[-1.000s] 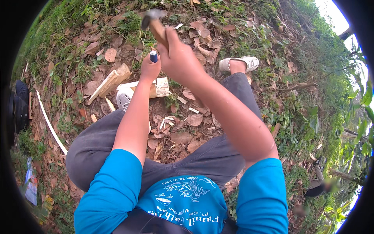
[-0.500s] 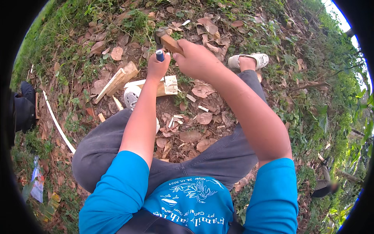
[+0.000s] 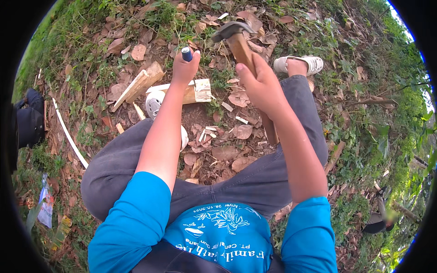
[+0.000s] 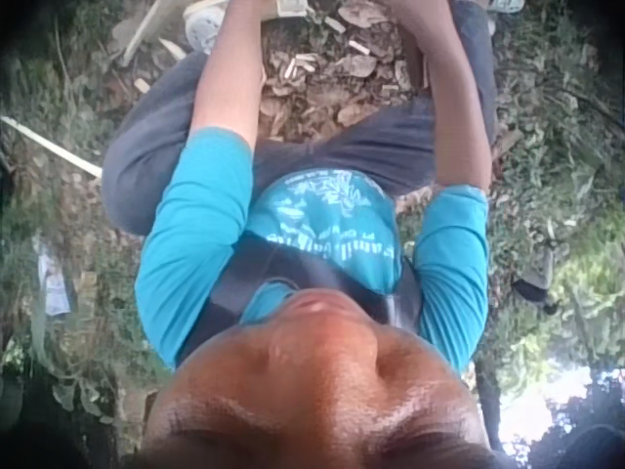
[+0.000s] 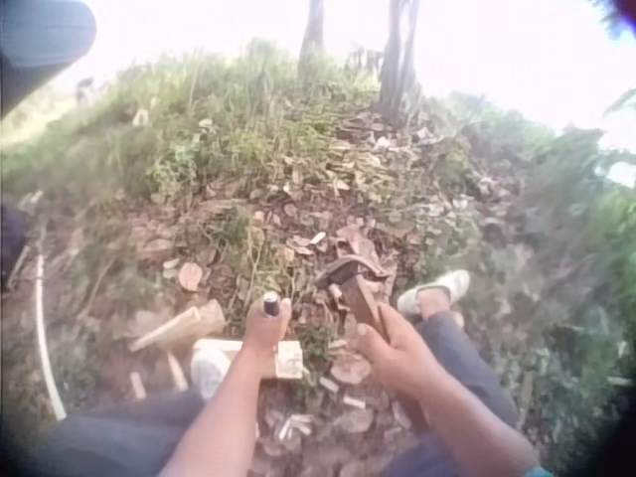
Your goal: The person sits on the ground and uses a hammer to drive a chisel into a piece of wood, splitting it into smaller pieces. The person repeatedly positions the chisel and strikes it to break down the wood.
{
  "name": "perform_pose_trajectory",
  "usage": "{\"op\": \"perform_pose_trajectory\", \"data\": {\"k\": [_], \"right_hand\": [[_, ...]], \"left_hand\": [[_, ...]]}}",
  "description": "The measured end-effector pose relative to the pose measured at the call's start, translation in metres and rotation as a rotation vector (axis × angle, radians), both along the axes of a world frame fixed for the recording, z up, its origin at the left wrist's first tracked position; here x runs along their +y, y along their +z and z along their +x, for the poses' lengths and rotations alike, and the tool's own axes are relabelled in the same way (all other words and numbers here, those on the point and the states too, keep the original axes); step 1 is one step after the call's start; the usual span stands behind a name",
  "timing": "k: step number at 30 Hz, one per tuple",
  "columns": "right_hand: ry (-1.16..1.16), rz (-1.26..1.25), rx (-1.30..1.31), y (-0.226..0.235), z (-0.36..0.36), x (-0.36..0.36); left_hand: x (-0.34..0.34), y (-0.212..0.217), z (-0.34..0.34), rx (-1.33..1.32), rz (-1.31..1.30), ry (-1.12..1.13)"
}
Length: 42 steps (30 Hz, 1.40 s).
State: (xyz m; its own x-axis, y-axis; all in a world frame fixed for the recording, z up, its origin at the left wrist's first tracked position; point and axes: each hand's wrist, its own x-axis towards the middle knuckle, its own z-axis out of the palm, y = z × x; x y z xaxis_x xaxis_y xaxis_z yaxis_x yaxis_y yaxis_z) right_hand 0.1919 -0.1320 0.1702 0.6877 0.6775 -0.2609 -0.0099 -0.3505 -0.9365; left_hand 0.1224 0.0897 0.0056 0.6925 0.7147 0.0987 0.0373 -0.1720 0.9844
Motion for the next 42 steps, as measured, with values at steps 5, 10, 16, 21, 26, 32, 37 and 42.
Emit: {"op": "perform_pose_trajectory", "data": {"k": [5,10,16,21,26,32,37,42], "right_hand": [[-0.284,0.161,0.365,-0.04,-0.002,-0.053],[-0.356,0.026,0.458,-0.091,-0.007,-0.089],[-0.3,0.088,0.487,-0.085,0.0,-0.097],[-0.302,0.109,0.481,-0.102,0.009,-0.105],[-0.29,0.12,0.463,-0.097,0.014,-0.103],[-0.21,0.132,0.344,-0.111,0.012,-0.107],[-0.137,0.022,0.363,-0.148,0.009,-0.096],[0.0,-0.35,0.038,-0.24,0.005,-0.101]], "left_hand": [[-0.024,0.002,-0.014,-0.041,0.189,0.041],[-0.105,-0.003,-0.038,0.05,0.622,-0.226],[-0.123,-0.019,-0.054,0.148,0.837,-0.473],[-0.143,-0.001,-0.046,0.254,0.866,-0.63],[-0.2,0.04,-0.014,0.29,0.121,-0.536],[-0.194,0.032,-0.01,0.434,0.331,-0.549],[-0.182,0.009,-0.027,0.593,0.181,-0.461],[-0.176,-0.009,-0.03,0.635,-0.252,-0.362]]}}
